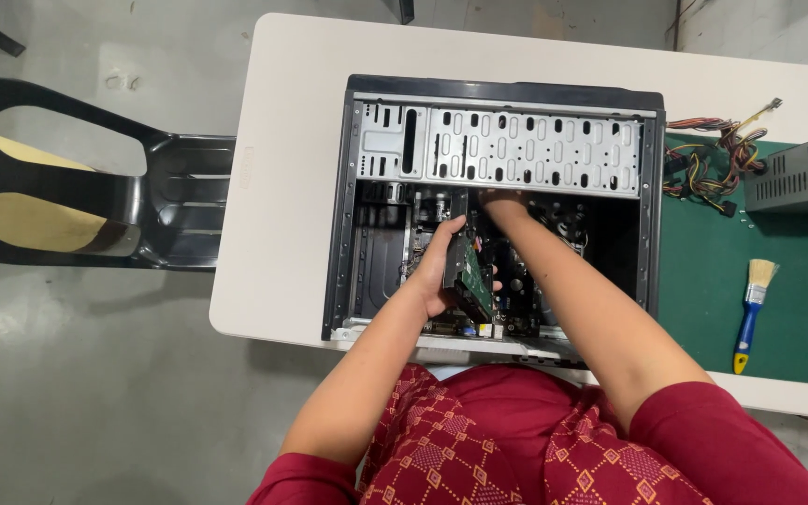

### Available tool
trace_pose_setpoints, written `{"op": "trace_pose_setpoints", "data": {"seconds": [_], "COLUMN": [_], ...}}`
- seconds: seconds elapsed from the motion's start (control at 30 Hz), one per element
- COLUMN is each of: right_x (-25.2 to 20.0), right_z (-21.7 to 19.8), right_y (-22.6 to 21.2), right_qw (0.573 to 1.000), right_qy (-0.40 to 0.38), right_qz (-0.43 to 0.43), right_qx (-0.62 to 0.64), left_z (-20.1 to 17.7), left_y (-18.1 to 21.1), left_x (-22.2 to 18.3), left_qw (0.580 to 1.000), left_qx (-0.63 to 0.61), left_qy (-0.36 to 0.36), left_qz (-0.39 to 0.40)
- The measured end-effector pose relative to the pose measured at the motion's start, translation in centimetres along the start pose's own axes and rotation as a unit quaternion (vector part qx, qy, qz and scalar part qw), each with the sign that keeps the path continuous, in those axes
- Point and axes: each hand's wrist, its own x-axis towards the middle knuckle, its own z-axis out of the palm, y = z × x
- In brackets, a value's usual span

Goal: Cleaning a hard drive with a brush and then installing it into a computer case.

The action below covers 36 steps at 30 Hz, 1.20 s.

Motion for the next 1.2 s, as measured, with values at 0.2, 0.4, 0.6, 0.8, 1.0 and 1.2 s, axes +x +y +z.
{"op": "trace_pose_setpoints", "data": {"seconds": [0.2, 0.4, 0.6, 0.8, 1.0, 1.2], "right_x": [1.6, 0.3, -4.9, -14.1, -19.4, -19.6], "right_z": [1.9, 1.5, -4.6, -9.6, -8.4, -5.6], "right_y": [1.3, 1.5, 0.4, 1.4, 4.8, 5.3], "right_qw": [0.999, 0.996, 0.988, 0.822, 0.706, 0.662], "right_qy": [-0.03, -0.059, -0.136, -0.235, -0.193, -0.013], "right_qz": [0.013, 0.034, -0.015, 0.119, 0.125, 0.14], "right_qx": [0.032, 0.064, 0.071, 0.505, 0.67, 0.736], "left_z": [0.0, 0.9, -0.2, 6.3, 11.7, 14.5], "left_y": [0.0, 0.2, -1.4, -2.8, -4.2, -2.2], "left_x": [0.1, -1.6, 1.4, -2.6, -1.7, -4.7], "left_qw": [1.0, 1.0, 0.995, 0.976, 0.89, 0.798], "left_qx": [0.018, 0.003, 0.095, 0.187, 0.447, 0.593], "left_qy": [0.005, 0.007, -0.027, -0.091, -0.035, -0.066], "left_qz": [0.006, 0.022, 0.03, 0.062, 0.081, 0.087]}}
